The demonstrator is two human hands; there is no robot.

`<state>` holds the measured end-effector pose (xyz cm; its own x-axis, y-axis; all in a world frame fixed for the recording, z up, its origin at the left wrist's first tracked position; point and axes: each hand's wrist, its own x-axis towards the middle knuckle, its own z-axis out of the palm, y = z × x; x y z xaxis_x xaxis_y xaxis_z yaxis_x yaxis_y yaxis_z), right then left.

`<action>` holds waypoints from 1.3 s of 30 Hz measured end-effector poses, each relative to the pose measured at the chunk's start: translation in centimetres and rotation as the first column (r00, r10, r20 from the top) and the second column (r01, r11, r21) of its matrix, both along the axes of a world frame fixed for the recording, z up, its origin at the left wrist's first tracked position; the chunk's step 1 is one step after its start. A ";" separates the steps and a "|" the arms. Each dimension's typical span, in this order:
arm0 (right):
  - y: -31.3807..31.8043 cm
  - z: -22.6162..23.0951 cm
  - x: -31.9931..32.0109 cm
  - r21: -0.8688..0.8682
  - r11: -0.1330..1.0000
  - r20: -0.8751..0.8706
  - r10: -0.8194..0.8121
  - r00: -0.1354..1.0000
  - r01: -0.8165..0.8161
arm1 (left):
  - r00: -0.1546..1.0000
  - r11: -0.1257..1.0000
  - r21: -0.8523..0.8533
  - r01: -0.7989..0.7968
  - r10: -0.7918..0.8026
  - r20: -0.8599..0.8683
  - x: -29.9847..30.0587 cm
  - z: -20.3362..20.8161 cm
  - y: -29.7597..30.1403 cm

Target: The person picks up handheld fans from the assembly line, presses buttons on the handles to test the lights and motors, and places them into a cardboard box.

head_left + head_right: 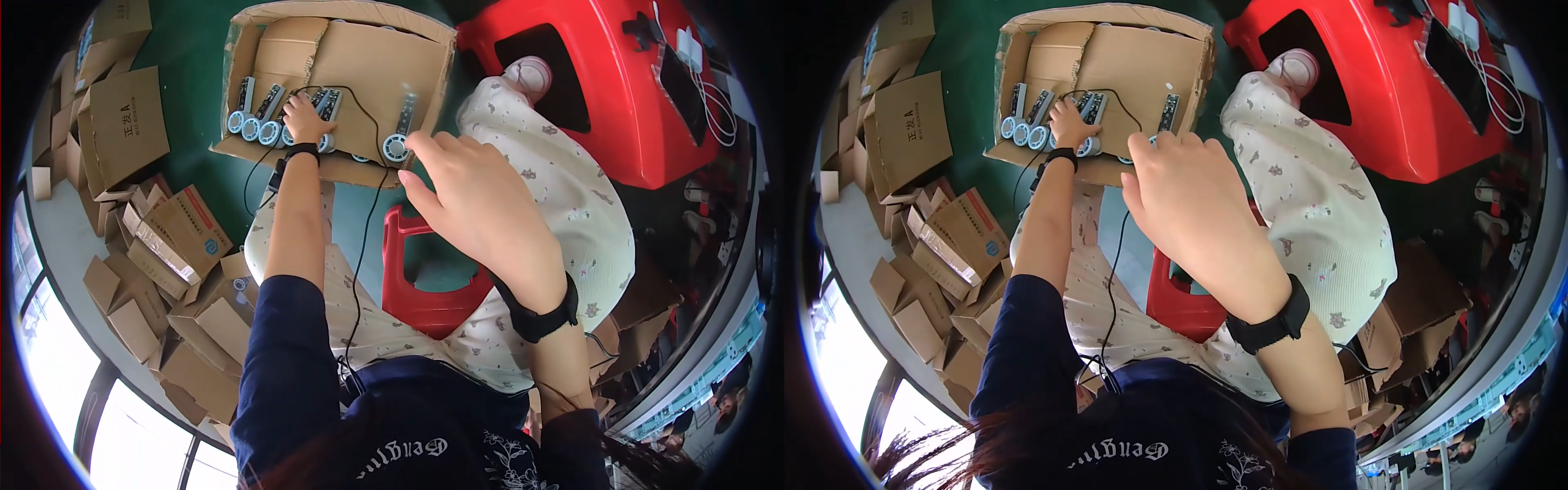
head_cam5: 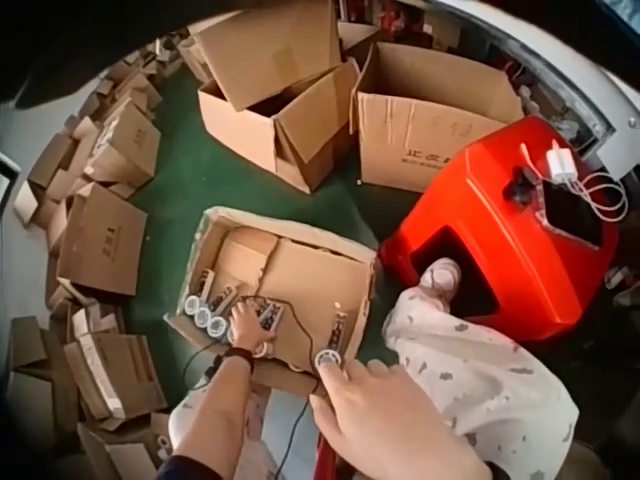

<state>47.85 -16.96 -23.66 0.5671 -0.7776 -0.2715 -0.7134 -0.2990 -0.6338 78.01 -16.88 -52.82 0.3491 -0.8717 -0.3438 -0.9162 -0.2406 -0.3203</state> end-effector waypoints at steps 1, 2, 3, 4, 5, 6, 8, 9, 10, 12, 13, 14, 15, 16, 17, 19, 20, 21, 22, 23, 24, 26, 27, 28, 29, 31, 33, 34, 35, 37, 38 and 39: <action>0.0 0.0 0.0 -0.006 1.000 -0.011 -0.001 1.000 0.001 | 0.998 0.997 0.058 -0.057 0.056 0.005 -0.2 0.2 -0.2; 0.0 0.0 -0.1 -0.011 1.000 -0.021 -0.002 1.000 0.001 | 0.999 0.997 0.063 -0.050 0.050 0.003 -0.5 0.4 0.0; 0.1 -0.1 -0.1 -0.009 1.000 -0.020 -0.010 1.000 0.010 | 0.999 0.997 0.074 -0.030 0.031 -0.017 -0.6 0.6 0.1; 0.2 -0.2 -0.1 -0.025 1.000 -0.001 -0.013 1.000 0.013 | 0.999 0.996 0.085 -0.010 0.013 -0.036 -0.6 0.7 0.2; 0.2 -0.3 -0.1 -0.041 0.999 0.019 -0.016 1.000 0.017 | 0.998 0.995 0.095 0.010 -0.004 -0.057 -0.7 0.8 0.4; 0.3 -0.4 -0.2 -0.057 0.998 0.037 -0.016 0.999 0.018 | 0.998 0.995 0.097 0.016 -0.010 -0.057 -0.8 1.0 0.6; 0.2 -0.4 -0.2 -0.058 0.998 0.023 -0.020 1.000 0.021 | 0.984 0.984 0.032 0.173 -0.174 0.027 -1.2 1.1 0.9; 0.3 -0.3 -0.2 -0.057 0.998 0.014 -0.017 1.000 0.017 | 0.965 0.968 0.008 0.251 -0.251 0.074 -1.2 1.0 1.2; 0.4 -0.3 -0.2 -0.056 0.998 0.004 -0.014 1.000 0.014 | 0.964 0.967 0.012 0.255 -0.256 0.071 -1.2 0.9 1.5; 0.4 -0.3 -0.3 -0.064 0.998 0.010 -0.023 1.000 0.024 | 0.970 0.966 0.093 0.242 -0.241 -0.031 -1.1 0.7 1.7; 0.3 -0.3 -0.3 -0.076 0.997 0.017 -0.028 0.999 0.029 | 0.970 0.962 0.134 0.239 -0.230 -0.080 -1.0 0.6 1.6; 0.4 -0.3 -0.3 -0.089 0.995 0.024 -0.032 0.999 0.034 | 0.968 0.960 0.136 0.246 -0.236 -0.082 -0.8 0.5 1.6; 0.5 -0.3 -0.2 -0.086 0.996 0.019 -0.038 0.999 0.039 | 0.965 0.954 0.154 0.258 -0.249 -0.076 -0.8 0.4 1.5; 0.5 -0.3 -0.2 -0.066 0.997 0.031 -0.040 0.999 0.042 | 0.963 0.948 0.171 0.270 -0.262 -0.071 -0.8 0.3 1.4; 0.6 -0.3 -0.1 -0.046 0.998 0.043 -0.042 0.998 0.044 | 0.960 0.941 0.188 0.282 -0.274 -0.065 -0.9 0.1 1.3; 0.7 -0.3 0.1 -0.024 0.999 0.064 -0.046 0.997 0.048 | 0.947 0.929 0.186 0.319 -0.320 -0.026 -0.6 -0.4 1.7; 0.6 -0.3 0.1 -0.047 0.998 0.058 -0.037 0.998 0.040 | 0.932 0.918 0.182 0.353 -0.361 0.013 -0.4 -0.6 1.9; 0.5 -0.3 0.0 -0.071 0.997 0.046 -0.029 0.999 0.032 | 0.914 0.904 0.176 0.389 -0.402 0.047 -0.6 -0.8 1.8; 0.5 -0.3 -0.1 -0.095 0.995 0.035 -0.020 0.999 0.023 | 0.914 0.903 0.177 0.390 -0.404 0.044 -0.9 -0.9 1.6; 0.6 -0.4 -0.2 -0.094 0.995 0.034 -0.021 0.999 0.024 | 0.925 0.906 0.210 0.367 -0.380 0.019 -1.2 -1.1 1.5; 0.7 -0.5 -0.2 -0.097 0.995 0.039 -0.023 0.999 0.027 | 0.935 0.907 0.243 0.344 -0.354 -0.003 -1.3 -1.2 1.3; 1.0 -0.7 -0.1 -0.103 0.994 0.052 -0.028 0.998 0.033 | 0.945 0.906 0.279 0.319 -0.327 -0.021 -1.1 -1.0 1.5; 1.0 -0.6 -0.2 -0.102 0.994 0.050 -0.035 0.998 0.040 | 0.950 0.920 0.240 0.310 -0.308 -0.046 -1.0 -0.8 1.8; 1.1 -0.6 -0.3 -0.099 0.994 0.060 -0.041 0.997 0.047 | 0.954 0.932 0.202 0.299 -0.291 -0.072 -0.8 -0.5 2.2; 1.1 -0.6 -0.3 -0.096 0.994 0.070 -0.048 0.996 0.054 | 0.957 0.944 0.165 0.287 -0.274 -0.098 -0.8 -0.3 2.6; 1.2 -0.8 -0.3 -0.091 0.994 0.077 -0.057 0.995 0.064 | 0.952 0.948 0.140 0.284 -0.262 -0.157 -1.2 0.3 3.0; 1.4 -1.1 -0.1 -0.113 0.991 0.100 -0.062 0.993 0.073 | 0.937 0.961 0.092 0.262 -0.230 -0.262 -1.2 1.2 3.4; 1.5 -1.1 0.0 -0.126 0.989 0.116 -0.063 0.991 0.078 | 0.938 0.960 0.092 0.266 -0.235 -0.255 -1.1 1.7 3.7; 1.5 -1.2 0.1 -0.128 0.988 0.125 -0.068 0.990 0.084 | 0.914 0.965 0.006 0.264 -0.248 -0.320 -1.0 2.2 4.0; 1.2 -1.1 0.1 -0.091 0.993 0.117 -0.065 0.991 0.076 | 0.841 0.954 -0.172 0.246 -0.298 -0.451 -1.7 3.4 4.3; 1.1 -1.0 0.0 -0.074 0.995 0.114 -0.065 0.991 0.074 | 0.839 0.950 -0.176 0.257 -0.310 -0.447 -2.0 4.1 4.3; 0.8 -0.9 -0.2 -0.086 0.993 0.116 -0.075 0.990 0.085 | 0.840 0.978 -0.141 0.152 -0.204 -0.504 -2.9 5.5 4.0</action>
<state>47.69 -16.16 -24.58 0.5250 -0.8402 -0.1360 -0.6630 -0.3035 -0.6844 75.14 -12.93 -47.31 -0.0191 -0.9381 -0.3459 -0.9730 -0.0622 0.2224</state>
